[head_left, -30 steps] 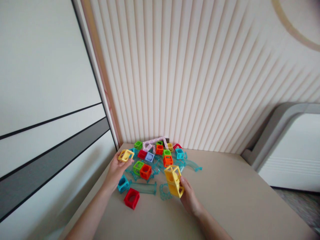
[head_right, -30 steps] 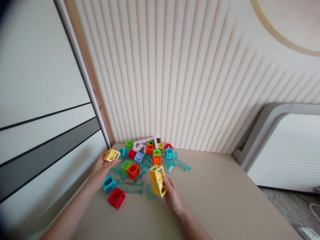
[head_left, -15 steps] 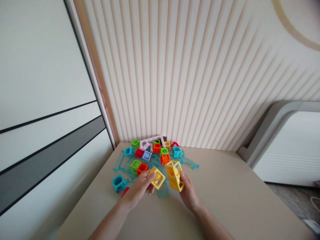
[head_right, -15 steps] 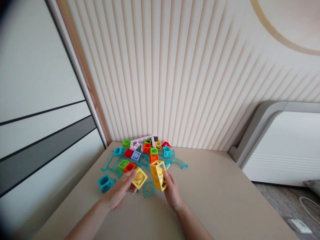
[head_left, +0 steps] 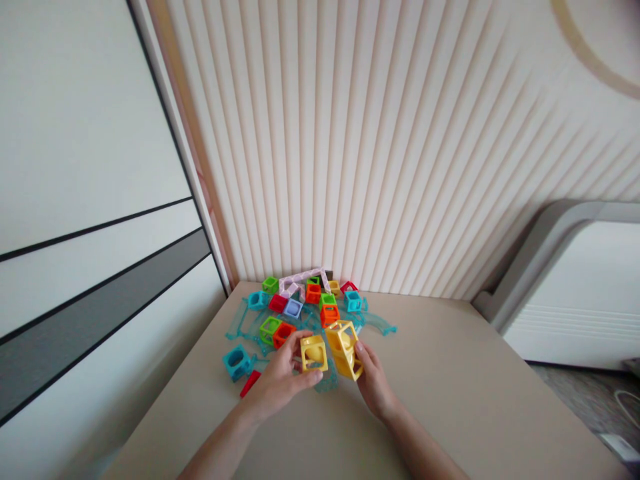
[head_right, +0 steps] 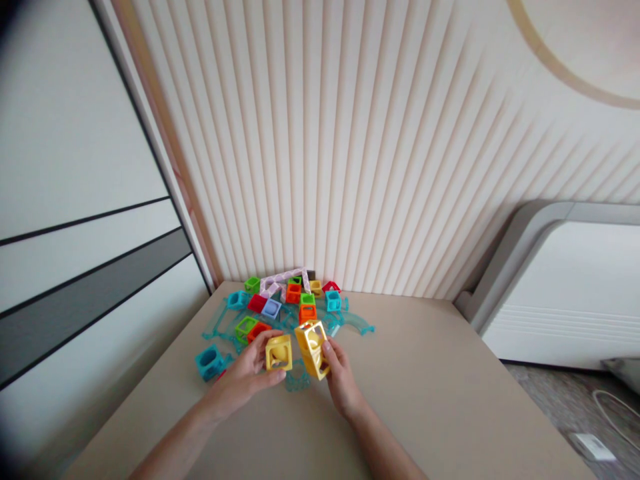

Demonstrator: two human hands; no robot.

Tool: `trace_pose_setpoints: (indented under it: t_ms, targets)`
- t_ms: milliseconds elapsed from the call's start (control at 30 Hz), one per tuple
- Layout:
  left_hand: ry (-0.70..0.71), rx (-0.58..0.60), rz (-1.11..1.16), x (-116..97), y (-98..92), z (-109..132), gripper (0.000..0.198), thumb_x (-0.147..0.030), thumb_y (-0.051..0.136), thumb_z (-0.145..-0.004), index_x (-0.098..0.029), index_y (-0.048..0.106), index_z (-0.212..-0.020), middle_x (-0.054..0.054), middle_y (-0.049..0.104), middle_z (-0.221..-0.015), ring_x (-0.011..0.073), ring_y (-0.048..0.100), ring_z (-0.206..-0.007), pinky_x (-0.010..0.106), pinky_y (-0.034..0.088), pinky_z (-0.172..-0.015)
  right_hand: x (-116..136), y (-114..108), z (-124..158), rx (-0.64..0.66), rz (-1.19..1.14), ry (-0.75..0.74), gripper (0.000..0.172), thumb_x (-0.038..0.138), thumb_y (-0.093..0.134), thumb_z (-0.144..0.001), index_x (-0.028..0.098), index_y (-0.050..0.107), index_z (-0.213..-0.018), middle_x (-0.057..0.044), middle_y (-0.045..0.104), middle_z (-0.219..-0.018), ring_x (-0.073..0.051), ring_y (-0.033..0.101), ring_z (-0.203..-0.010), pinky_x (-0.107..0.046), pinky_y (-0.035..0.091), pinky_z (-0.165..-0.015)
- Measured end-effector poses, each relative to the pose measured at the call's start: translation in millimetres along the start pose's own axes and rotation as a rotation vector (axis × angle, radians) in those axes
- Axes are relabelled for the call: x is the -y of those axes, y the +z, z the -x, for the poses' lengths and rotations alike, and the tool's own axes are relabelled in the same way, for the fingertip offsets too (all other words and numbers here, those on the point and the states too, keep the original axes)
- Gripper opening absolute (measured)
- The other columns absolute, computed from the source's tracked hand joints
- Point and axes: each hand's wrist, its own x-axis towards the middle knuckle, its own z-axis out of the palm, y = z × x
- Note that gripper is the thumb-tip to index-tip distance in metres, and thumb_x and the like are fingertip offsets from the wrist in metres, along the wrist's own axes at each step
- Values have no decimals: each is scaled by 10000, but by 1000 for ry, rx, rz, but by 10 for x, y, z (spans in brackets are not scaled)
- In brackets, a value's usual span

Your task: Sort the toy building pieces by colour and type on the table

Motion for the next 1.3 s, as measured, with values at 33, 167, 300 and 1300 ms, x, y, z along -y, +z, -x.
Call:
trace_pose_setpoints:
  t_ms: [33, 167, 300, 1300]
  targets:
    - [4, -3, -11, 5, -10, -2, 634, -308, 825, -707, -244, 533, -1267, 86, 655, -1211, 263, 621, -1128, 375, 478, -938, 9, 2, 2, -6, 7, -5, 383, 580, 697, -814, 242, 749, -986, -1, 639, -737, -157, 517, -622, -268, 424, -629]
    - [-6, 8, -61, -7, -51, 2, 611, -300, 832, -678, -227, 555, -1218, 103, 677, -1185, 277, 624, -1114, 374, 464, -907, 45, -2, 1, -30, 38, -13, 384, 590, 712, -797, 238, 754, -944, 1, 641, -718, -155, 511, -613, -255, 393, -584]
    - [-28, 43, -191, -35, -86, 37, 622, -309, 794, -731, -238, 562, -1303, 93, 658, -1255, 284, 597, -1161, 395, 443, -954, 45, -40, -19, -6, 82, -33, 421, 603, 709, -797, 235, 749, -996, 8, 652, -726, -144, 512, -604, -244, 389, -571]
    - [296, -168, -305, 348, 345, -108, 374, -438, 591, -913, -190, 623, -1191, 119, 700, -1119, 277, 657, -1024, 357, 506, -898, 180, -41, 57, 116, 475, -295, 409, 548, 688, -830, 202, 658, -1047, -47, 702, -902, -196, 647, -775, -270, 513, -679]
